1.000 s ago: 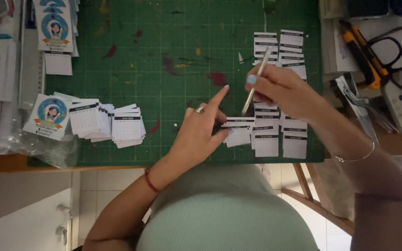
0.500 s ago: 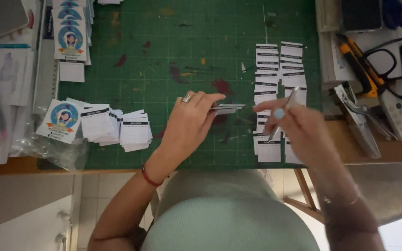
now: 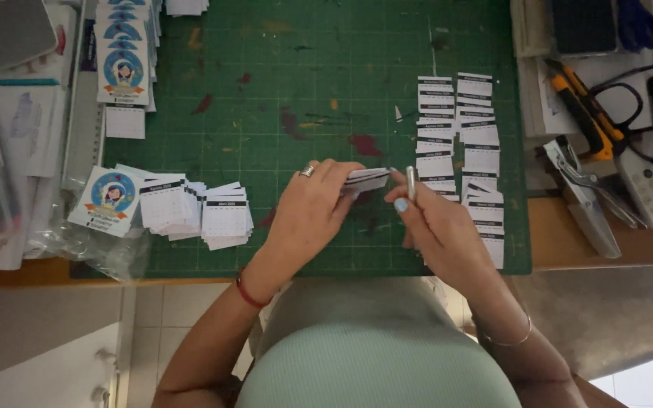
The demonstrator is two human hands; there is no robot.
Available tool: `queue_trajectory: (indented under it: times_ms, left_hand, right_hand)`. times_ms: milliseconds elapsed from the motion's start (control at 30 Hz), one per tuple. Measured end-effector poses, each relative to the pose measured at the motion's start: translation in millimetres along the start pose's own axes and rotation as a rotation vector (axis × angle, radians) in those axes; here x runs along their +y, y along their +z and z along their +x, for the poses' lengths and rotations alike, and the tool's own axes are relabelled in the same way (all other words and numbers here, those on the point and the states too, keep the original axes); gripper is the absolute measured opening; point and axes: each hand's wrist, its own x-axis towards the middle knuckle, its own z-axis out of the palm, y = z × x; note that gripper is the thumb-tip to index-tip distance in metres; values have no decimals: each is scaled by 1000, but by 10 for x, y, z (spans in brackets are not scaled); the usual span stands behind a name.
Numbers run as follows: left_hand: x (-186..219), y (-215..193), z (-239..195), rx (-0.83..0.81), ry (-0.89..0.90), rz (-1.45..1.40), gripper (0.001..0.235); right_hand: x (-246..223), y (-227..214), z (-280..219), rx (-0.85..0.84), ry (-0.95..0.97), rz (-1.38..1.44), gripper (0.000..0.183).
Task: Organizing and arranging small printed cards into a grid layout on a cutting mat.
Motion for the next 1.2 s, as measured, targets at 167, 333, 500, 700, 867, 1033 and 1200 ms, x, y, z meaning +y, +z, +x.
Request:
queue_trajectory:
  times_ms: [167, 333, 500, 700, 867, 1033, 1200]
  left_hand:
    - [-8, -9, -103, 7, -14, 120, 40]
    - [12, -47, -160, 28, -45, 186, 36]
    - [-89, 81, -217, -38, -70, 219, 29]
    - [-46, 50, -205, -37, -77, 155, 27]
    - [-19, -10, -212, -38, -83, 110, 25]
    - [-5, -27, -205, -26, -64, 118, 24]
    - [-27, -16, -224, -35, -77, 135, 26]
  right_hand:
    - [-96, 7, -16, -52, 43, -14, 29]
    - [-27, 63, 11, -82, 51, -31, 30]
    - [74, 132, 50, -116, 50, -44, 31]
    - [88, 134, 57, -131, 95, -76, 32]
    - [175, 98, 5, 6, 49, -162, 32]
    - [65, 154, 79, 5, -18, -329, 42]
    - [149, 312, 98, -4, -291, -675, 46]
